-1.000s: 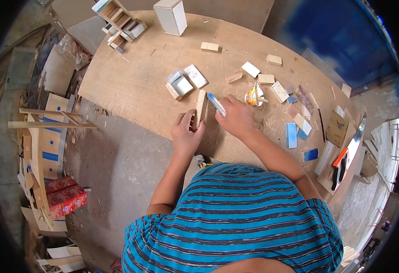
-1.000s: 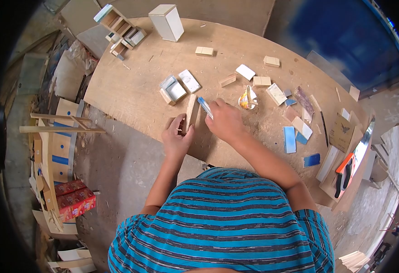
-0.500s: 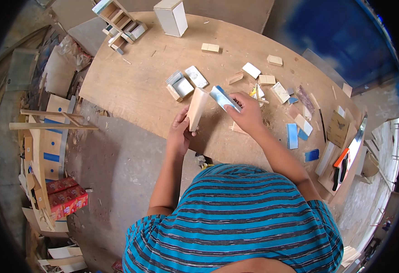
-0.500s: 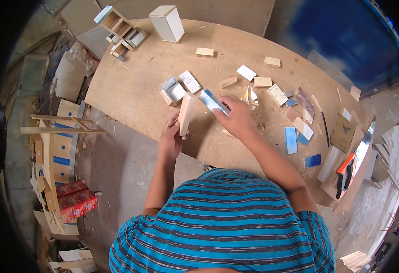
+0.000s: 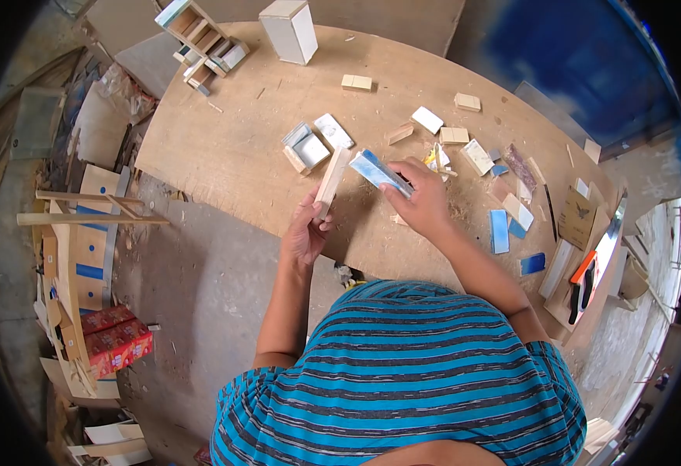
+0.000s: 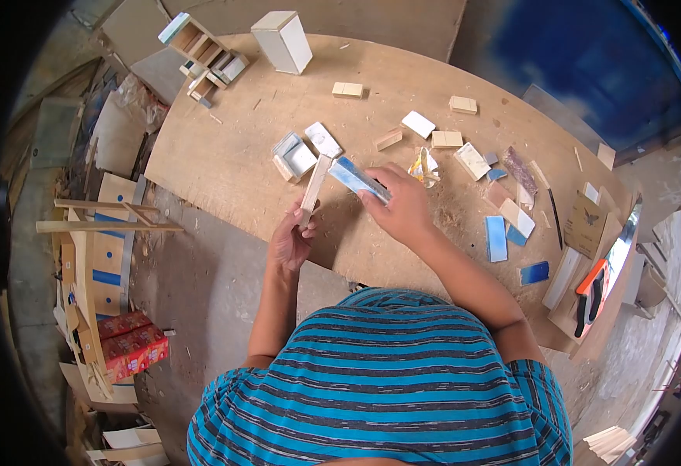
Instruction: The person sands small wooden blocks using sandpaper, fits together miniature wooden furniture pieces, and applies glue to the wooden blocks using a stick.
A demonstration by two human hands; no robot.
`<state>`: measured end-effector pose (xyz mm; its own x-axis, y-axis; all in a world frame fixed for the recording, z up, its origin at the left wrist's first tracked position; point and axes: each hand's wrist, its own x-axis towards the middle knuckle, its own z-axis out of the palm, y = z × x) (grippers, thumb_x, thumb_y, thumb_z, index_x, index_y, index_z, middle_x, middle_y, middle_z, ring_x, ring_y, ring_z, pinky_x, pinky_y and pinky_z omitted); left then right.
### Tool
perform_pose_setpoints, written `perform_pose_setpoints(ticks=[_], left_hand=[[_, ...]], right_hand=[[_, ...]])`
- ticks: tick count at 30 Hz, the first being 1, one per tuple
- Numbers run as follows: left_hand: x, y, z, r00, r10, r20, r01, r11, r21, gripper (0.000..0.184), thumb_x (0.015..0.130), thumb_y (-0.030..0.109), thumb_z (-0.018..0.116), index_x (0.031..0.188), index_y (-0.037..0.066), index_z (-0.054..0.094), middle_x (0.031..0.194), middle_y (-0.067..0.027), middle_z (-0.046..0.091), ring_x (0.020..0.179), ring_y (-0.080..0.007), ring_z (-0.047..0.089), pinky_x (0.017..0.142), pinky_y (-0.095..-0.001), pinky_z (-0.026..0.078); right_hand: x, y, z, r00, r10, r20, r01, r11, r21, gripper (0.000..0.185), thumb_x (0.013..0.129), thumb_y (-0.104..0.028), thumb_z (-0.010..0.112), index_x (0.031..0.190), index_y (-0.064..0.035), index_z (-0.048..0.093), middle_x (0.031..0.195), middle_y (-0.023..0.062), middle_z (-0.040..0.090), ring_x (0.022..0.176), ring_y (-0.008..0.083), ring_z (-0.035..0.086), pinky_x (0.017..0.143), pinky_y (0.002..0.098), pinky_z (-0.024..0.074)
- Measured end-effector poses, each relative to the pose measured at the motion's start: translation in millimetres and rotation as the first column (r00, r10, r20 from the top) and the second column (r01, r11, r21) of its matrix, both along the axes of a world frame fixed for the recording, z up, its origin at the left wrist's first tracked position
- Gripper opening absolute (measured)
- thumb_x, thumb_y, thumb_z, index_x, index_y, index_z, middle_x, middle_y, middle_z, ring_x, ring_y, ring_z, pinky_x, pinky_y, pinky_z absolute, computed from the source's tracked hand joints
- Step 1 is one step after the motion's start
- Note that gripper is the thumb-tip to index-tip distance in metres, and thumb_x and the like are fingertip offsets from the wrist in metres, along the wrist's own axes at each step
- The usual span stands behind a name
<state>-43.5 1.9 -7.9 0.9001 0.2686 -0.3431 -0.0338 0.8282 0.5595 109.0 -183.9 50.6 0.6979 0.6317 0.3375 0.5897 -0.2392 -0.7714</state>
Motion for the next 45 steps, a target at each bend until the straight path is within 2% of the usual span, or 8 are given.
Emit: perform_pose_setpoints(ticks=[3,6,9,12,16,19,28,45], left_hand=[[0.5,-0.5,-0.2,0.995,0.087,-0.047,-0.073,0.969,0.236,0.060,0.081,0.006,0.069,0.137,0.003,0.047,0.110,-0.0051,0.061,0.082,-0.0100,0.059,0.063,-0.0219,0.049],[6.0,-9.4,6.4,0.976,0.201,-0.083,-0.115,0.801,0.588,0.059,0.079,-0.001,0.069,0.135,0.003,0.051,0.110,-0.0071,0.063,0.087,-0.0135,0.062,0.071,-0.0264,0.052],[6.7,-11.3,3.2,0.957,0.289,0.014,-0.057,0.141,0.988,0.059,0.077,-0.005,0.068,0.133,0.008,0.055,0.111,-0.0111,0.064,0.095,-0.0207,0.065,0.079,-0.0300,0.054],[6.0,-20.4,7.4,0.940,0.323,-0.110,0.098,0.053,0.994,0.057,0.075,-0.005,0.068,0.129,0.013,0.060,0.112,-0.0144,0.064,0.097,-0.0254,0.065,0.079,-0.0313,0.054],[7.7,-24.6,-7.4,0.945,0.326,0.035,0.048,-0.242,0.969,0.056,0.073,-0.005,0.067,0.125,0.016,0.063,0.112,-0.0119,0.065,0.094,-0.0299,0.063,0.079,-0.0361,0.053],[6.7,-26.9,-1.7,0.952,0.296,0.075,0.035,-0.349,0.936,0.055,0.073,-0.006,0.066,0.124,0.014,0.063,0.112,-0.0111,0.066,0.091,-0.0306,0.062,0.079,-0.0365,0.052],[4.2,-25.6,-14.0,0.942,0.334,0.037,0.040,-0.221,0.975,0.049,0.072,0.001,0.070,0.121,0.005,0.063,0.109,-0.0142,0.067,0.091,-0.0336,0.062,0.082,-0.0394,0.051],[3.2,-10.5,-14.8,0.976,0.214,-0.034,0.060,-0.116,0.992,0.047,0.073,0.005,0.071,0.120,0.006,0.065,0.102,-0.0165,0.067,0.092,-0.0315,0.065,0.083,-0.0356,0.051]], right_hand=[[0.5,-1.2,-0.5,1.000,-0.003,-0.015,0.003,1.000,0.011,0.028,0.079,-0.015,0.071,0.101,0.0006,0.065,0.087,0.0156,0.063,0.079,0.0307,0.063,0.070,0.0362,0.0493],[3.0,-3.7,-5.7,1.000,-0.008,0.030,0.008,1.000,-0.008,0.028,0.079,-0.016,0.071,0.101,-0.0002,0.065,0.088,0.0153,0.064,0.079,0.0317,0.063,0.070,0.0367,0.0497],[4.2,-7.4,-12.0,0.999,-0.013,0.044,0.016,0.997,-0.078,0.027,0.080,-0.017,0.070,0.102,-0.0027,0.066,0.090,0.0149,0.064,0.080,0.0332,0.063,0.070,0.0377,0.0503],[5.6,-7.4,-20.5,0.996,0.004,0.092,0.013,0.983,-0.184,0.025,0.081,-0.017,0.068,0.104,-0.0054,0.066,0.093,0.0137,0.063,0.082,0.0343,0.063,0.070,0.0393,0.0511],[8.3,-3.9,-30.7,0.987,0.040,0.154,0.000,0.968,-0.250,0.024,0.081,-0.015,0.067,0.104,-0.0065,0.067,0.092,0.0119,0.062,0.082,0.0331,0.063,0.070,0.0410,0.0511],[9.0,-1.6,-31.6,0.981,0.044,0.186,0.014,0.954,-0.299,0.024,0.080,-0.014,0.067,0.103,-0.0062,0.067,0.092,0.0111,0.061,0.083,0.0321,0.063,0.070,0.0412,0.0509],[8.5,2.1,-35.9,0.981,0.040,0.190,0.025,0.945,-0.326,0.026,0.080,-0.014,0.067,0.104,-0.0047,0.066,0.092,0.0122,0.061,0.083,0.0324,0.063,0.071,0.0413,0.0507],[8.3,7.0,-44.0,0.981,0.026,0.193,0.034,0.953,-0.301,0.027,0.079,-0.012,0.068,0.105,-0.0069,0.065,0.093,0.0102,0.059,0.087,0.0299,0.063,0.073,0.0408,0.0515]])
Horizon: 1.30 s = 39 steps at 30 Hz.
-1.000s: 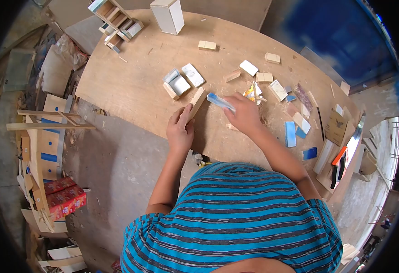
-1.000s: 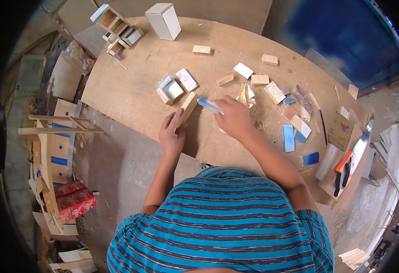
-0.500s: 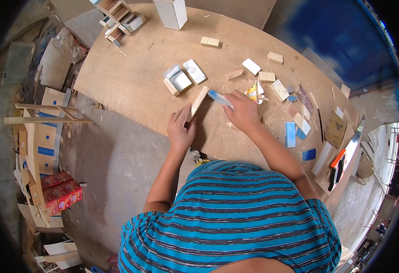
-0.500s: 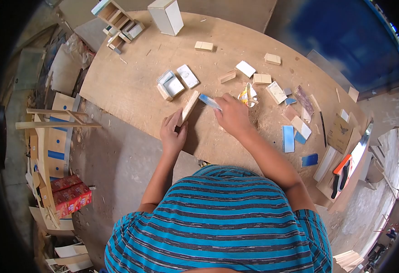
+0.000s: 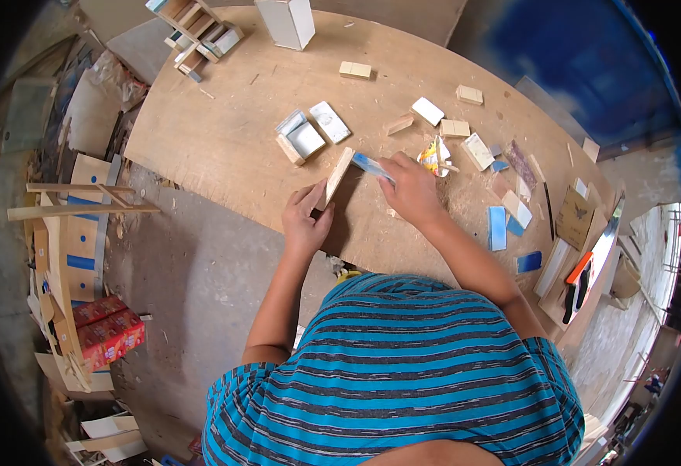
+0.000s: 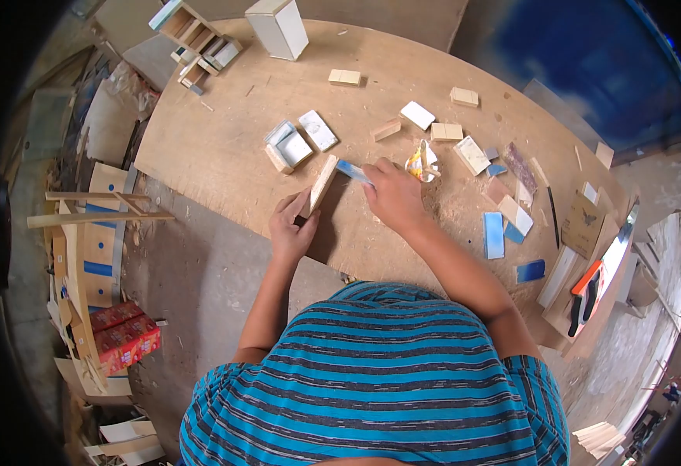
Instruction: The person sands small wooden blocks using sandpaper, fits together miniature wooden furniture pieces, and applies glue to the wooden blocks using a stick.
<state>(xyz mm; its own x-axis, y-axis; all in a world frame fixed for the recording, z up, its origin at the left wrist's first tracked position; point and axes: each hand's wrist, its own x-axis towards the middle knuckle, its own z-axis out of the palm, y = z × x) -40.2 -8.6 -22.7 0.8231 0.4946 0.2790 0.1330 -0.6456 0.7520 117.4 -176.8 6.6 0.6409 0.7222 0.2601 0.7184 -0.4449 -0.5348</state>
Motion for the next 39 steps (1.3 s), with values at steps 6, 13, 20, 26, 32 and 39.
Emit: perform_pose_setpoints(ticks=[6,13,20,26,32,39], left_hand=[[0.6,2.0,4.8,0.999,-0.037,-0.029,0.037,0.999,0.007,0.048,0.072,0.006,0.071,0.120,0.005,0.065,0.097,-0.0162,0.066,0.088,-0.0306,0.065,0.080,-0.0342,0.051],[0.9,5.7,9.9,0.996,-0.070,-0.061,0.069,0.998,-0.013,0.050,0.067,0.005,0.071,0.117,0.005,0.066,0.092,-0.0166,0.065,0.085,-0.0337,0.063,0.077,-0.0378,0.052],[1.9,5.7,16.0,0.994,-0.087,-0.068,0.086,0.996,-0.019,0.050,0.067,0.005,0.071,0.117,0.005,0.066,0.089,-0.0161,0.065,0.083,-0.0338,0.062,0.075,-0.0378,0.051],[-0.3,4.4,12.6,0.995,-0.080,-0.059,0.079,0.996,-0.031,0.050,0.067,0.004,0.071,0.117,0.004,0.065,0.091,-0.0166,0.065,0.084,-0.0345,0.063,0.076,-0.0380,0.052],[0.1,0.1,8.7,0.999,-0.027,-0.033,0.026,0.999,-0.023,0.051,0.069,0.008,0.073,0.119,0.004,0.064,0.102,-0.0176,0.065,0.094,-0.0338,0.064,0.083,-0.0368,0.051],[0.4,0.7,5.4,0.996,-0.012,-0.091,0.009,0.999,-0.033,0.054,0.070,0.014,0.075,0.122,0.006,0.062,0.109,-0.0177,0.064,0.099,-0.0324,0.064,0.087,-0.0381,0.051]], right_hand=[[-0.4,0.5,0.7,1.000,0.006,0.015,-0.006,1.000,-0.018,0.027,0.079,-0.011,0.068,0.105,-0.0059,0.065,0.093,0.0102,0.059,0.087,0.0300,0.062,0.073,0.0404,0.0510],[-2.0,2.3,-0.1,0.998,0.012,0.055,-0.009,0.999,-0.038,0.028,0.079,-0.011,0.068,0.106,-0.0046,0.064,0.093,0.0100,0.058,0.087,0.0299,0.062,0.073,0.0400,0.0513],[-3.8,4.1,-0.1,0.994,0.018,0.110,-0.011,0.998,-0.065,0.029,0.078,-0.011,0.068,0.106,-0.0045,0.064,0.094,0.0090,0.057,0.086,0.0277,0.062,0.071,0.0377,0.0518],[-3.9,4.2,-3.2,0.992,0.012,0.123,0.000,0.996,-0.092,0.031,0.078,-0.012,0.070,0.107,-0.0054,0.063,0.094,0.0090,0.057,0.087,0.0272,0.062,0.072,0.0369,0.0521],[-6.4,-1.3,3.2,0.997,-0.066,0.034,0.066,0.998,-0.015,0.041,0.075,-0.013,0.073,0.113,-0.0036,0.063,0.103,0.0108,0.061,0.092,0.0311,0.062,0.077,0.0397,0.0515],[3.9,-13.8,-13.5,0.999,-0.024,-0.038,0.021,0.997,-0.078,0.046,0.075,-0.017,0.074,0.118,-0.0040,0.061,0.105,0.0133,0.060,0.096,0.0299,0.061,0.080,0.0399,0.0509]])
